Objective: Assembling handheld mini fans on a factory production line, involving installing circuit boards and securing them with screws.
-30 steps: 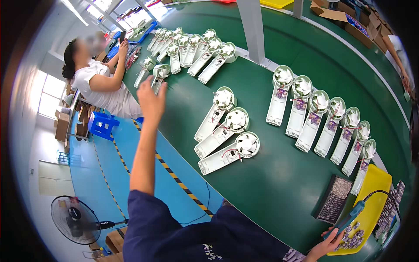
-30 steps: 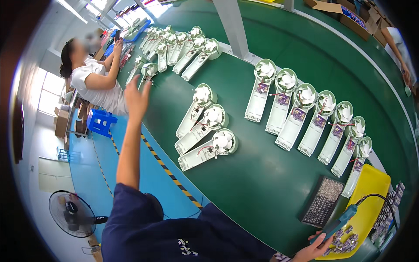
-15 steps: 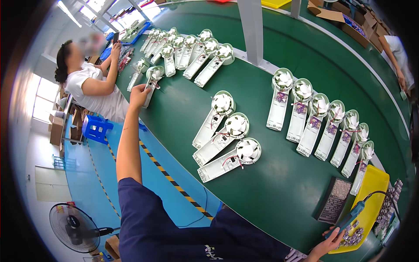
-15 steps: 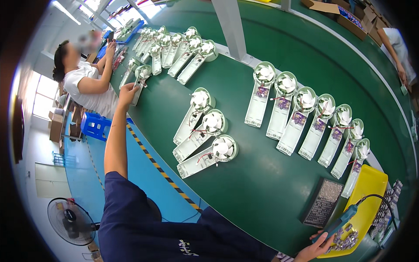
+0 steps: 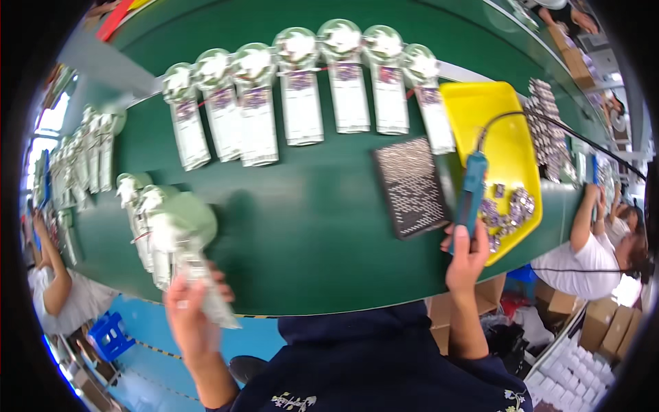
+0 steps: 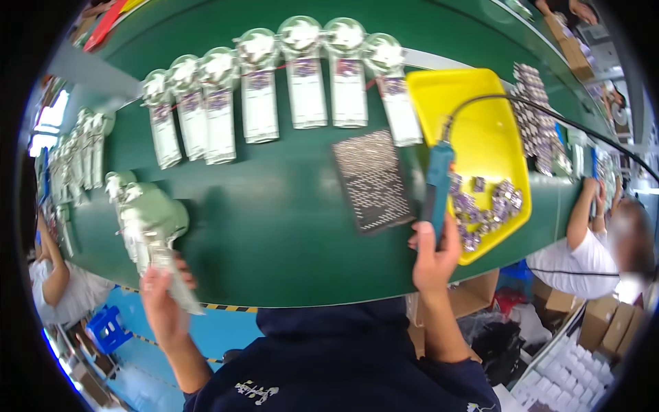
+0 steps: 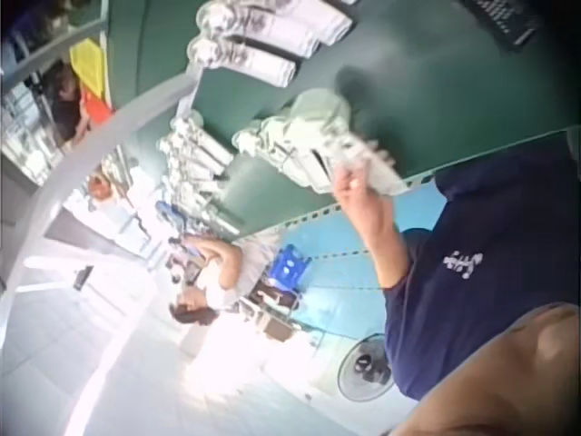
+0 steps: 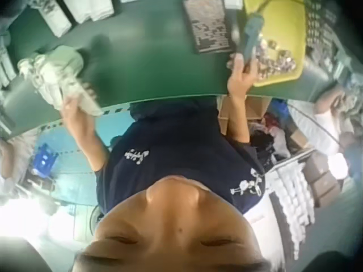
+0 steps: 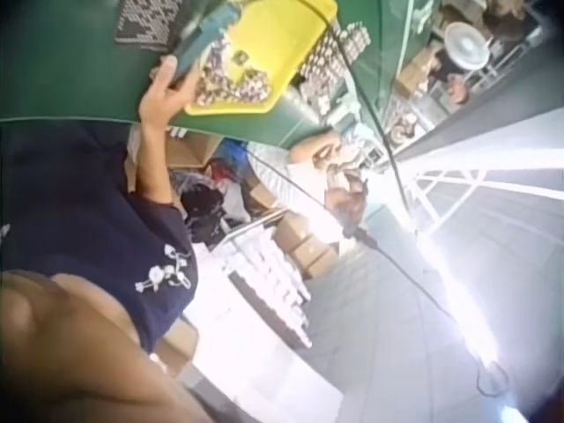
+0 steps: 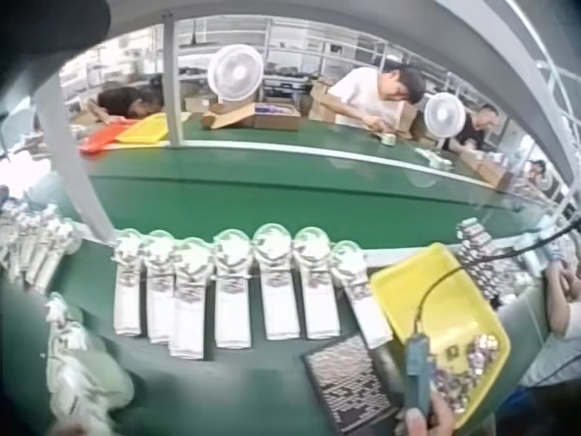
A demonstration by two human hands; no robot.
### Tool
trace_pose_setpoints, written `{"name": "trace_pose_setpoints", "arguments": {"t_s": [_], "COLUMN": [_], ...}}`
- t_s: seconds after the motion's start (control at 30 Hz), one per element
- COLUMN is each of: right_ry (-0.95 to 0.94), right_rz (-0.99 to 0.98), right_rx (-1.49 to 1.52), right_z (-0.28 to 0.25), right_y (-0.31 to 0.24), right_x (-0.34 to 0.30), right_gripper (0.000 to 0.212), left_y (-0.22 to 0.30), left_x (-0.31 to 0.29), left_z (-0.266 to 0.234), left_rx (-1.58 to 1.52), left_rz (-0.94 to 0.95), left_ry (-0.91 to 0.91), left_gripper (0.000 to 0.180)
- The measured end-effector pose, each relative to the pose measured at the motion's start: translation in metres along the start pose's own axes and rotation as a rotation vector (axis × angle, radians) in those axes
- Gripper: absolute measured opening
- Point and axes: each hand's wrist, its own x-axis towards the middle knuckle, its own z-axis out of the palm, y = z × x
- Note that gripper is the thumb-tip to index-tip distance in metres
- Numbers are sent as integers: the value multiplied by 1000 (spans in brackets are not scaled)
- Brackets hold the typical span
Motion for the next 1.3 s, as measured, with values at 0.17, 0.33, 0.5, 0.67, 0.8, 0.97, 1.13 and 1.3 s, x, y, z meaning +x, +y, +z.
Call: {"name": "trace_pose_setpoints", "arguments": {"t_s": [0.17, 0.33, 0.5, 0.67, 0.8, 0.97, 1.13, 1.3], "right_ry": [-9, -55, -56, -64, -62, -40, -173, -322], "right_rz": [-7, -29, -24, -16, -10, -7, -229, -368], "right_rx": [0, 48, 49, 36, 31, 37, 446, 628], "right_z": [-15, -16, -14, -15, -14, -18, -19, 13], "right_y": [8, 3, 4, 5, 4, 4, -13, -61], "right_x": [-8, -7, -7, -5, -5, -7, -4, 5], "right_gripper": [27, 28, 33, 37, 38, 35, 41, 45], "left_y": [-63, -81, -73, -41, -58, -84, -90, -87], "left_x": [-10, -6, -7, -15, -4, 16, 13, 21], "left_z": [98, 117, 118, 128, 133, 133, 130, 133], "left_rx": [39, 105, 470, 1093, 1164, 1015, 942, 976], "left_rz": [-255, -283, -163, 287, 778, 933, 878, 949], "left_ry": [-282, -300, -367, -272, -272, -322, -161, -160], "left_gripper": [27, 24, 25, 33, 38, 23, 15, 17]}}
